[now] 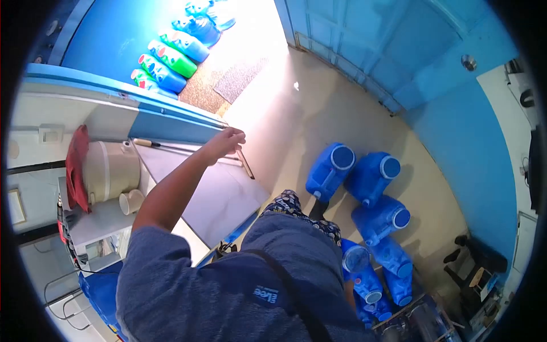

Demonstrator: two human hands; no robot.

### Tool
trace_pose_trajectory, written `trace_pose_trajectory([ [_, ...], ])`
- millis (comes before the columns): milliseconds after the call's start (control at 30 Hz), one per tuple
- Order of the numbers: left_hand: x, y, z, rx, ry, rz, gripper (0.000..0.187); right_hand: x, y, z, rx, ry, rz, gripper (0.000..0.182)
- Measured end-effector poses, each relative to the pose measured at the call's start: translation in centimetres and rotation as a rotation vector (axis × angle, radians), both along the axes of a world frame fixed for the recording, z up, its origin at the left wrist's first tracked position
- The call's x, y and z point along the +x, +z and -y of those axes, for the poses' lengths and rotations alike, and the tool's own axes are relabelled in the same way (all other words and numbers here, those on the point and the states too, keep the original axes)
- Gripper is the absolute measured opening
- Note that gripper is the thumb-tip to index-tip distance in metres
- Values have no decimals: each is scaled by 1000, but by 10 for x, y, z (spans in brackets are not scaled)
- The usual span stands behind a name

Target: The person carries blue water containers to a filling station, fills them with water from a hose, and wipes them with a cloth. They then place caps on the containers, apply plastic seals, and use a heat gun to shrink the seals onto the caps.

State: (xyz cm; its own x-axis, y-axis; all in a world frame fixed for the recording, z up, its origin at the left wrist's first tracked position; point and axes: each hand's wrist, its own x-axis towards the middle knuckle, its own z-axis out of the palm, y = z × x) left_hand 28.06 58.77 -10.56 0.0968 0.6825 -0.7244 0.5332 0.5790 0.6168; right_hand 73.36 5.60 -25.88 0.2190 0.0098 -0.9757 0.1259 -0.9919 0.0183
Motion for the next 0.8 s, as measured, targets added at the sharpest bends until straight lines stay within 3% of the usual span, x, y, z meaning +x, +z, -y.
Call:
trace_pose_trajectory([
  [100, -42, -51, -74, 139, -163, -119, 56, -2, 19, -34, 74, 55, 40, 21],
  [267, -62, -27, -160, 257, -267, -362, 57, -8, 54, -123, 210, 181, 127, 22],
  [533, -183, -86, -321, 288, -142, -486, 56, -61, 113, -353, 358, 393, 283, 23],
  [667, -260, -144, -373, 215, 51, -435, 46, -110, 153, -494, 423, 546, 335, 24],
  [800, -319, -136, -392, 207, 175, -432, 43, -148, 195, -605, 547, 738, 380, 26],
])
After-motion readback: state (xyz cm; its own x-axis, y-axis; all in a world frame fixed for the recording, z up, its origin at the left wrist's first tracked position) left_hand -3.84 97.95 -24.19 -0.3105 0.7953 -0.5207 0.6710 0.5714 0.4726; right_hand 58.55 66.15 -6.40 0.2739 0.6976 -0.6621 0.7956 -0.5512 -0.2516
